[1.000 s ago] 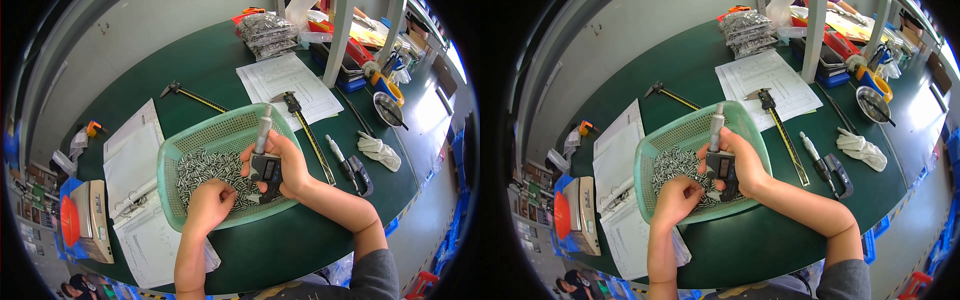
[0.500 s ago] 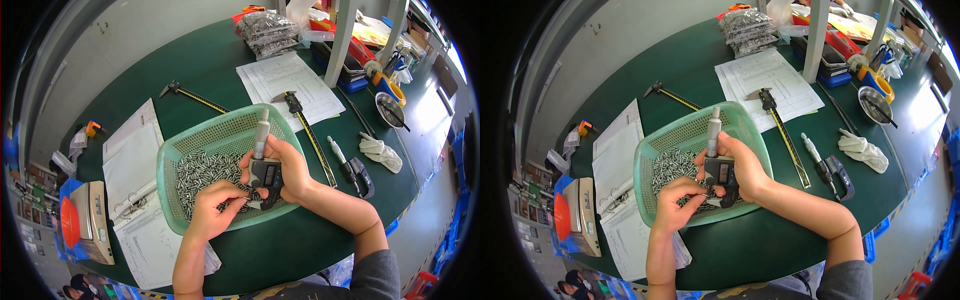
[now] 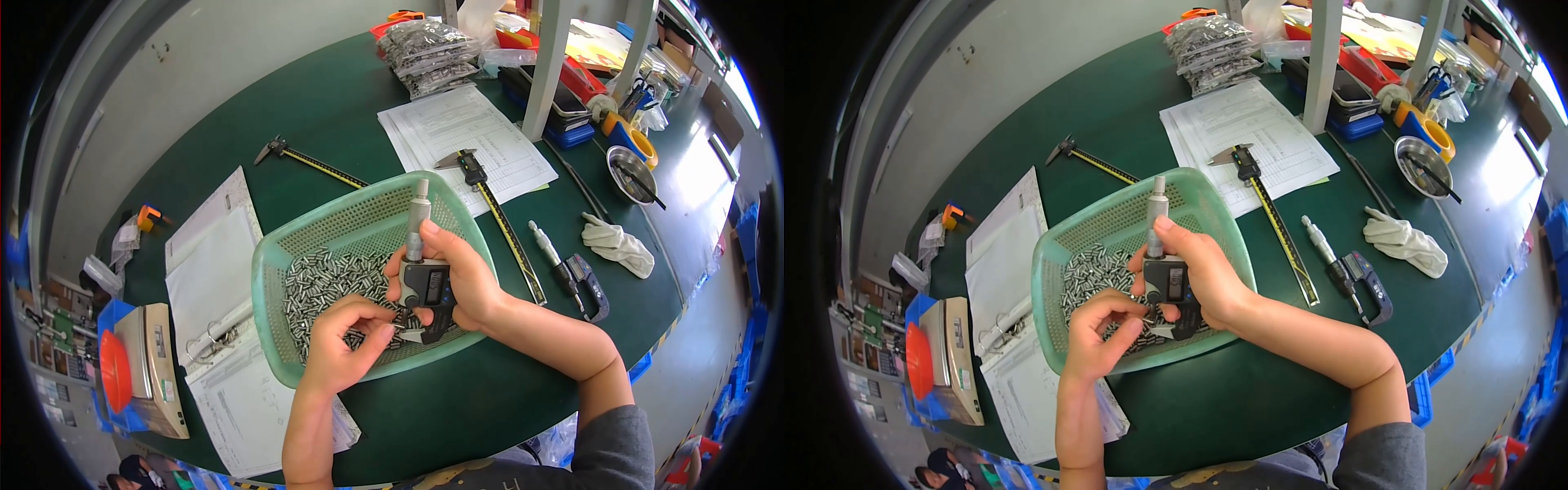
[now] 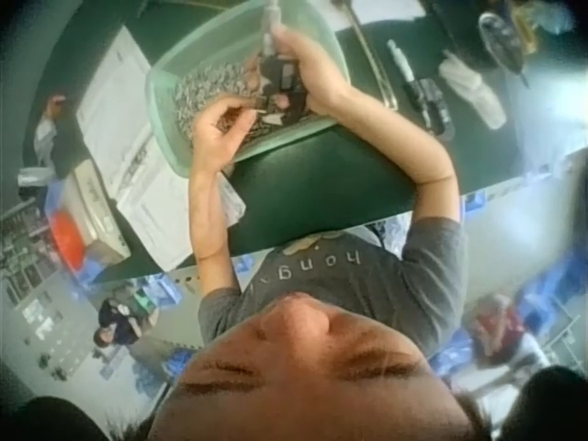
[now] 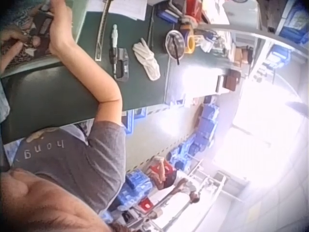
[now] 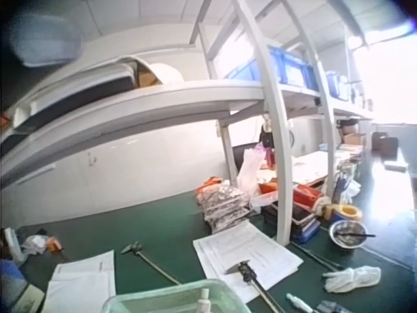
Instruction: Measure small metal cylinders using a digital micrometer and record the dimensions in an inspection logbook.
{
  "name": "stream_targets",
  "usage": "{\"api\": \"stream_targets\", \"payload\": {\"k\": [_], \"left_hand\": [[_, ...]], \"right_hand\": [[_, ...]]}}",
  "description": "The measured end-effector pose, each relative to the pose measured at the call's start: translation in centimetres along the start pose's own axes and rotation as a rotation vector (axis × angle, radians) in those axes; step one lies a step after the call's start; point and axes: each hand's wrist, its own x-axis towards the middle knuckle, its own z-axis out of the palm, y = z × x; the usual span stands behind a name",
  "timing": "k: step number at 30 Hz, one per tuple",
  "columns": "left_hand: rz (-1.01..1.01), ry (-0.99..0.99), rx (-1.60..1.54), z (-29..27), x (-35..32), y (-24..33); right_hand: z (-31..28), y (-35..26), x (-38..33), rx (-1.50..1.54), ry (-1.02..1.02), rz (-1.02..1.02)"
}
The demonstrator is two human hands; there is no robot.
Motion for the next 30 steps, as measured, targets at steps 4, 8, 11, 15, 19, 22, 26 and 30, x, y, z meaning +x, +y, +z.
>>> {"api": "stream_targets", "payload": {"k": [4,8,11,15,19,22,26,30], "left_hand": [[-0.071,0.000,-0.117,-0.10,-0.07,-0.36],[-0.076,-0.007,-0.103,0.04,0.05,-0.20],[-0.098,-0.016,-0.095,0.17,0.03,-0.09],[-0.090,-0.042,-0.079,0.15,0.07,0.05],[-0.095,-0.056,-0.085,0.19,0.12,0.06],[-0.092,-0.049,-0.103,0.38,0.08,0.04],[-0.086,-0.058,-0.128,0.51,-0.07,-0.04],[-0.107,-0.061,-0.114,0.33,-0.19,-0.19]], "right_hand": [[0.10,-0.20,-0.21,-0.098,-0.048,-0.025],[0.16,-0.22,-0.15,-0.136,-0.066,-0.033],[0.42,-0.04,-0.08,-0.050,-0.043,-0.031],[0.27,-0.15,-0.14,-0.047,-0.068,-0.032],[-0.04,-0.14,-0.01,-0.181,-0.100,-0.026],[-0.19,-0.05,-0.04,-0.169,-0.101,-0.036],[-0.01,0.02,-0.26,-0.166,-0.099,-0.046],[0.51,0.17,-0.14,-0.140,-0.044,-0.057]]}}
